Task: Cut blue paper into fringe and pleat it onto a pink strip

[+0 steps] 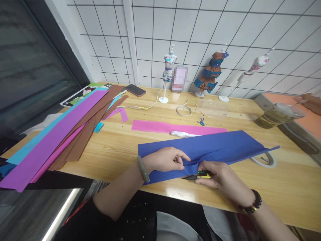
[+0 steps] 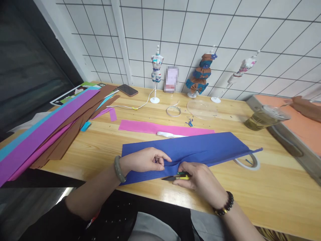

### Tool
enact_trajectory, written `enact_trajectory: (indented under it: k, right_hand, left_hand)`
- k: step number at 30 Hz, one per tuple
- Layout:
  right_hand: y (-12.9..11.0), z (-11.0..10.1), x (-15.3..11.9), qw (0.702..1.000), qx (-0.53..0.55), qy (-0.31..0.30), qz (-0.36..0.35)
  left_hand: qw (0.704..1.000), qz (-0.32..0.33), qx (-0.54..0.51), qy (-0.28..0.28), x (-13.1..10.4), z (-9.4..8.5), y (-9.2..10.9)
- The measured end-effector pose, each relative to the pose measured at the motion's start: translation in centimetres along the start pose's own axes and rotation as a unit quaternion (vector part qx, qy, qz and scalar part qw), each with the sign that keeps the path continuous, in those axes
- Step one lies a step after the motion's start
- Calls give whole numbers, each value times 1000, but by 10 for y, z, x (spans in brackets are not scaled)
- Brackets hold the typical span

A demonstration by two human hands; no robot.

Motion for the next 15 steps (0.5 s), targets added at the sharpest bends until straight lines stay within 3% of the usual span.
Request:
enact_trajectory:
  k: [15]
  right_hand:
    - [0,-2,0,1000,-6,16,-18]
  left_hand:
    - [1000,6,5,3,1,-1,-1]
Point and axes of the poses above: each hand's wrist, its own x-axis towards the middle knuckle, its own z-axis out of the palm, y = z × x, the point moved 5 cm from there along x, towards the middle knuckle, and after that the axes turned 12 degrees about y, right-handed, at the moved point
